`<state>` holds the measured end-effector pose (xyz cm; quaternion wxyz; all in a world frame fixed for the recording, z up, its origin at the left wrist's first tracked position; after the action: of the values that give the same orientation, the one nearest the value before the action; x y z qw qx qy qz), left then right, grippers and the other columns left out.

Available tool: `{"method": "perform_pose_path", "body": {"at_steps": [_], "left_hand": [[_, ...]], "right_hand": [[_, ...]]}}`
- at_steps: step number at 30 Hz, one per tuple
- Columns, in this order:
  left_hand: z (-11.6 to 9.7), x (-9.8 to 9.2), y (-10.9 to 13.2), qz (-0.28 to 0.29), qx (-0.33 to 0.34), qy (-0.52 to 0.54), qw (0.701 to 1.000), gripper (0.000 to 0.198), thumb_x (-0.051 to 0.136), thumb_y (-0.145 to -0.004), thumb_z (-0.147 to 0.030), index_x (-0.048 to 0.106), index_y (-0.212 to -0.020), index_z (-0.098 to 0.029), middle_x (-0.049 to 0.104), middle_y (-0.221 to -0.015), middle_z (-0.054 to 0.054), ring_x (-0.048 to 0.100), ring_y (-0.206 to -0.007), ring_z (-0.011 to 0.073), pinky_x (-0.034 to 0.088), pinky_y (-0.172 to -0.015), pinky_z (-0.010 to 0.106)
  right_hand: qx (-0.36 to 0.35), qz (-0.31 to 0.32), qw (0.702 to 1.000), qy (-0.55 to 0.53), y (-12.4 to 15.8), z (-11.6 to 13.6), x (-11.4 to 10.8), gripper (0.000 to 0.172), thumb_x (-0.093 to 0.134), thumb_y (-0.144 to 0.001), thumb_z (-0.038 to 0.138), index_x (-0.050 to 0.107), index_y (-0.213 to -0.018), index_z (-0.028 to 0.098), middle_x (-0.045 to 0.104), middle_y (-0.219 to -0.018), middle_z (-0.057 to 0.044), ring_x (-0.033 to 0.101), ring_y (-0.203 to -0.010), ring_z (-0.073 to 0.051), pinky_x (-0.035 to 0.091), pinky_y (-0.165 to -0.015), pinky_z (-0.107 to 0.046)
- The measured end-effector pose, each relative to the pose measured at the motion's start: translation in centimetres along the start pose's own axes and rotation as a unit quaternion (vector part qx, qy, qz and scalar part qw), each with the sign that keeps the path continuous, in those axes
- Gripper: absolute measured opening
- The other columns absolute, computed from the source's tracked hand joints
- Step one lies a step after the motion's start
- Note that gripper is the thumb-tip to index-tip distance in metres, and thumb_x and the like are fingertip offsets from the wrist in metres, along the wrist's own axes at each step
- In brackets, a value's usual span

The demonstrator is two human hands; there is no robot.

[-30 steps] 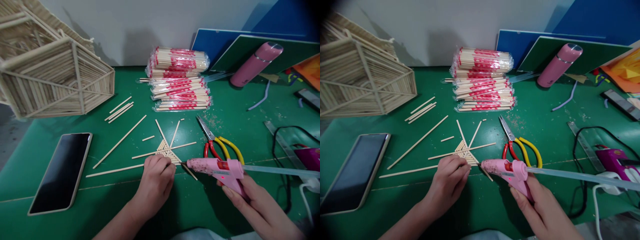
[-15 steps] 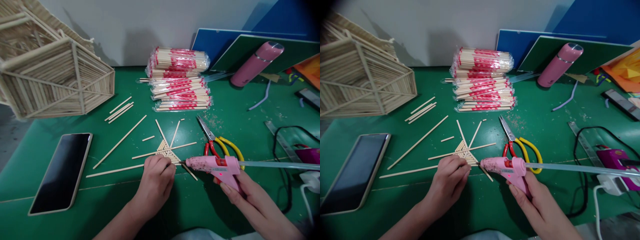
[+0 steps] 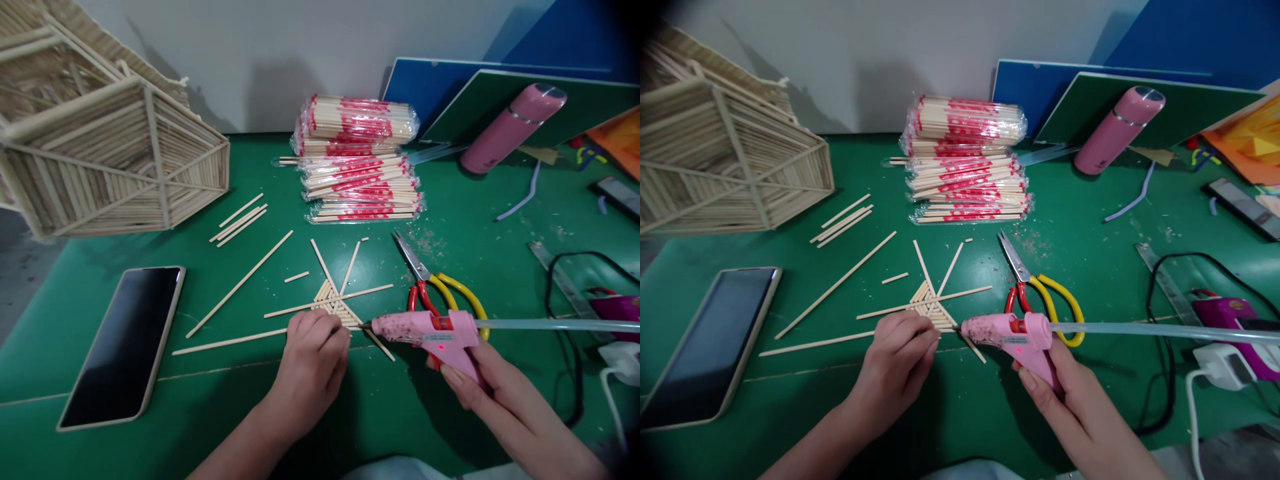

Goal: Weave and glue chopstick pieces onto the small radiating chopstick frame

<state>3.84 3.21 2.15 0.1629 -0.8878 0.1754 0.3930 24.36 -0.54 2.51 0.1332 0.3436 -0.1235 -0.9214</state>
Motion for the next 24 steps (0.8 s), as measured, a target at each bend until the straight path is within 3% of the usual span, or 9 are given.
{"method": "perform_pose_path", "body": {"at_steps": [4, 8, 12, 15, 18, 20, 22, 24], "left_hand": [[0.0, -0.1, 0.1, -0.014, 0.003, 0.005, 1.000, 0.016, 0.041, -0.079, -0.011, 0.056, -0.079, -0.018, 0.057, -0.086, 0.005, 0.048, -0.082, 0.0180, 0.034, -0.075, 0.037], [0.1, -0.5, 0.3, -0.041, 0.002, 0.019, 0.999, 0.016, 0.042, -0.079, -0.011, 0.056, -0.081, -0.019, 0.057, -0.087, 0.005, 0.049, -0.082, 0.0172, 0.035, -0.076, 0.036], [0.4, -1.2, 0.4, -0.083, -0.022, 0.046, 0.995, 0.016, 0.044, -0.079, -0.010, 0.056, -0.084, -0.019, 0.057, -0.087, 0.004, 0.050, -0.083, 0.0160, 0.039, -0.074, 0.031], [0.7, -1.7, 0.6, -0.116, -0.045, 0.060, 0.990, 0.015, 0.045, -0.078, -0.010, 0.056, -0.084, -0.018, 0.056, -0.087, 0.004, 0.051, -0.085, 0.0155, 0.042, -0.074, 0.028], [0.9, -1.8, 0.7, -0.127, -0.059, 0.058, 0.988, 0.013, 0.047, -0.078, -0.010, 0.056, -0.083, -0.018, 0.056, -0.086, 0.004, 0.051, -0.084, 0.0156, 0.042, -0.074, 0.029], [0.9, -1.8, 0.7, -0.127, -0.058, 0.053, 0.989, 0.013, 0.047, -0.078, -0.010, 0.056, -0.082, -0.018, 0.056, -0.085, 0.004, 0.051, -0.083, 0.0159, 0.042, -0.074, 0.030], [0.8, -1.8, 0.6, -0.125, -0.051, 0.052, 0.990, 0.013, 0.047, -0.078, -0.010, 0.056, -0.082, -0.018, 0.056, -0.085, 0.004, 0.051, -0.084, 0.0162, 0.041, -0.074, 0.031], [0.7, -1.8, 0.6, -0.124, -0.047, 0.052, 0.990, 0.013, 0.047, -0.078, -0.010, 0.056, -0.082, -0.018, 0.056, -0.085, 0.004, 0.050, -0.083, 0.0164, 0.041, -0.073, 0.031]], "right_hand": [[0.040, 0.026, 0.997, -0.068, 0.1, -0.5, 0.1, 0.037, 0.042, -0.083, 0.040, 0.045, -0.115, 0.022, 0.062, -0.079, -0.004, 0.059, -0.069, -0.015, 0.050, -0.055, -0.021], [0.096, 0.063, 0.979, -0.169, 0.4, -0.7, 0.6, 0.028, 0.044, -0.081, 0.042, 0.055, -0.095, 0.020, 0.054, -0.063, 0.001, 0.046, -0.049, -0.009, 0.040, -0.043, -0.019], [0.133, 0.075, 0.946, -0.285, 0.5, -1.2, 0.3, 0.027, 0.045, -0.080, 0.044, 0.055, -0.079, 0.019, 0.045, -0.051, 0.003, 0.033, -0.041, -0.007, 0.025, -0.038, -0.019], [0.154, 0.046, 0.916, -0.369, 0.4, -2.1, -1.0, 0.028, 0.050, -0.075, 0.046, 0.057, -0.079, 0.020, 0.044, -0.048, 0.002, 0.029, -0.036, -0.005, 0.024, -0.037, -0.020], [0.132, -0.064, 0.885, -0.442, -0.2, -3.1, -3.6, 0.027, 0.062, -0.064, 0.042, 0.061, -0.081, 0.020, 0.044, -0.047, 0.003, 0.026, -0.032, -0.003, 0.027, -0.033, -0.020], [0.108, -0.176, 0.871, -0.446, -0.6, -4.0, -5.7, 0.033, 0.067, -0.058, 0.039, 0.063, -0.085, 0.021, 0.053, -0.060, 0.000, 0.035, -0.035, -0.005, 0.030, -0.031, -0.019], [0.092, -0.305, 0.870, -0.376, -0.9, -4.6, -7.9, 0.037, 0.070, -0.055, 0.037, 0.065, -0.088, 0.022, 0.060, -0.079, -0.003, 0.050, -0.049, -0.010, 0.040, -0.039, -0.022], [0.088, -0.410, 0.874, -0.247, -1.1, -4.7, -9.7, 0.039, 0.071, -0.055, 0.038, 0.066, -0.091, 0.023, 0.062, -0.082, -0.003, 0.056, -0.061, -0.014, 0.046, -0.053, -0.026]]}}
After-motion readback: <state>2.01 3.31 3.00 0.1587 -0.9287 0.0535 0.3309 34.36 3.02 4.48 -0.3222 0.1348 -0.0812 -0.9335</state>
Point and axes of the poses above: each hand's wrist, its own y-axis away from the middle knuckle, its own x-axis out of the palm, z = x × y, the point moved 6 cm from there along -y, towards the middle knuckle
